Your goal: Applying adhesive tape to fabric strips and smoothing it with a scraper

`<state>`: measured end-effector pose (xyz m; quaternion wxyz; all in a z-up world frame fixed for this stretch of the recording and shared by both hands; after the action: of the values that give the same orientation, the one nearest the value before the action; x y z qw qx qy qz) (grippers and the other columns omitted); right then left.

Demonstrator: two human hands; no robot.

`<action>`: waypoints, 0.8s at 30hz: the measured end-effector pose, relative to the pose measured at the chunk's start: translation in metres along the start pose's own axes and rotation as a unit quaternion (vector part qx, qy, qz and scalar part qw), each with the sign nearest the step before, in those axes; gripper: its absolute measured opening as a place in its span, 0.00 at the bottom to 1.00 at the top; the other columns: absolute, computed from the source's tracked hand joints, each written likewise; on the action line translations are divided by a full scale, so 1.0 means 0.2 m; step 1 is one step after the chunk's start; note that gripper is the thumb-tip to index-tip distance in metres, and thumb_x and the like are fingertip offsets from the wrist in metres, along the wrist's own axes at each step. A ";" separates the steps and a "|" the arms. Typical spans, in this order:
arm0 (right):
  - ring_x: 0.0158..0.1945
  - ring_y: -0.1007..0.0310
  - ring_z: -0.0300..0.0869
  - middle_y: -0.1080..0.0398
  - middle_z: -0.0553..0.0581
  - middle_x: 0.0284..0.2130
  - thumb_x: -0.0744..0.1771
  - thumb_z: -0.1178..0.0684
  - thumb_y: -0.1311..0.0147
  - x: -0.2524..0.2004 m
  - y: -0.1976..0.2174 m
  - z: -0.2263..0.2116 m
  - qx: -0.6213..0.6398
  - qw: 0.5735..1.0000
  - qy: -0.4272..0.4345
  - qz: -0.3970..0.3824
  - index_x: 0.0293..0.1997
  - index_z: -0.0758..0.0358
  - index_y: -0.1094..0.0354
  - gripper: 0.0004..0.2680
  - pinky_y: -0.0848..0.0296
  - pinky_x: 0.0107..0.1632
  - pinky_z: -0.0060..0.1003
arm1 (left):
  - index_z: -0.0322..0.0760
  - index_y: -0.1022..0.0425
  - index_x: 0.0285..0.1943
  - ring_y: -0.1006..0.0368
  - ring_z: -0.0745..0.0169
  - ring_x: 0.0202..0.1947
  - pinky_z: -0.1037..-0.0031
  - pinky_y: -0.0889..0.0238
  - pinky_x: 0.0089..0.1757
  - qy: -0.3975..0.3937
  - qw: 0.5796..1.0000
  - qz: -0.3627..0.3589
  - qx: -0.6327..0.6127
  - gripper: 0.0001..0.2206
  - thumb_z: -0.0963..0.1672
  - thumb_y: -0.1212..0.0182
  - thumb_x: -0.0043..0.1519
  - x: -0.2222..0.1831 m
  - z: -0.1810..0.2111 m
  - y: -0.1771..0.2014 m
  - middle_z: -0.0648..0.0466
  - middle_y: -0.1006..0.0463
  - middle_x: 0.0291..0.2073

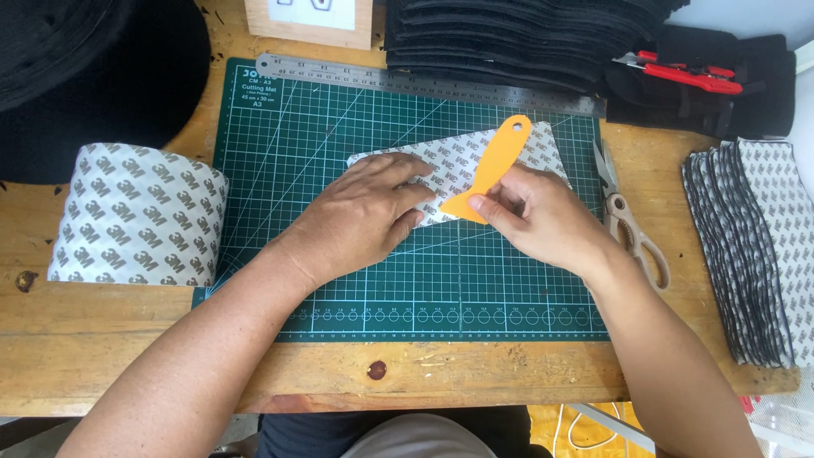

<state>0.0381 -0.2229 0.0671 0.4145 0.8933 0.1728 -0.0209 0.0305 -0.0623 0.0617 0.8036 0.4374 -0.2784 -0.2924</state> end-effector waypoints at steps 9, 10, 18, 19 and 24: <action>0.19 0.31 0.41 0.28 0.57 0.16 0.69 0.56 0.46 0.00 0.00 -0.02 -0.017 1.000 -0.003 -0.017 0.38 0.68 0.26 0.06 0.30 0.26 0.32 | 0.33 0.21 0.54 0.34 0.49 0.67 0.55 0.45 0.65 -0.004 1.000 -0.003 0.006 0.11 0.38 0.43 0.65 0.00 0.00 0.00 0.44 0.24 0.56; 0.19 0.31 0.41 0.28 0.57 0.16 0.69 0.56 0.46 0.00 0.00 -0.02 -0.017 1.000 -0.004 -0.019 0.38 0.68 0.26 0.06 0.30 0.26 0.32 | 0.33 0.21 0.54 0.34 0.49 0.67 0.55 0.45 0.65 -0.002 1.000 -0.004 0.006 0.11 0.38 0.43 0.65 0.00 0.00 0.00 0.44 0.24 0.56; 0.21 0.29 0.43 0.27 0.59 0.18 0.69 0.58 0.47 0.01 -0.02 0.00 0.039 0.999 0.006 -0.014 0.40 0.70 0.26 0.05 0.26 0.28 0.36 | 0.33 0.21 0.55 0.35 0.49 0.68 0.55 0.45 0.65 -0.003 1.000 -0.005 -0.014 0.16 0.32 0.47 0.61 -0.01 -0.03 -0.01 0.44 0.25 0.58; 0.21 0.29 0.43 0.27 0.59 0.18 0.69 0.58 0.47 0.01 -0.02 0.03 0.038 0.999 0.006 -0.013 0.40 0.70 0.26 0.05 0.26 0.28 0.36 | 0.33 0.21 0.55 0.35 0.49 0.68 0.55 0.45 0.65 -0.004 1.000 -0.004 -0.014 0.16 0.32 0.47 0.61 0.00 -0.03 0.00 0.44 0.25 0.58; 0.18 0.34 0.40 0.30 0.54 0.15 0.70 0.54 0.46 0.02 -0.02 0.00 -0.006 0.999 0.034 0.038 0.36 0.67 0.27 0.07 0.32 0.26 0.32 | 0.29 0.30 0.67 0.33 0.45 0.66 0.54 0.45 0.65 0.019 0.999 -0.013 -0.046 0.23 0.30 0.53 0.61 -0.01 -0.01 0.02 0.39 0.24 0.57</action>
<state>0.0400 -0.2208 0.0636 0.4146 0.8966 0.1531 0.0262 0.0320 -0.0578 0.0629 0.8238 0.4094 -0.2439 -0.3071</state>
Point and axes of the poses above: each hand's wrist, its own x-axis towards the middle knuckle, its own y-axis out of the back of the hand, z = x × y, the point moved 8 cm from there along x, towards the middle knuckle
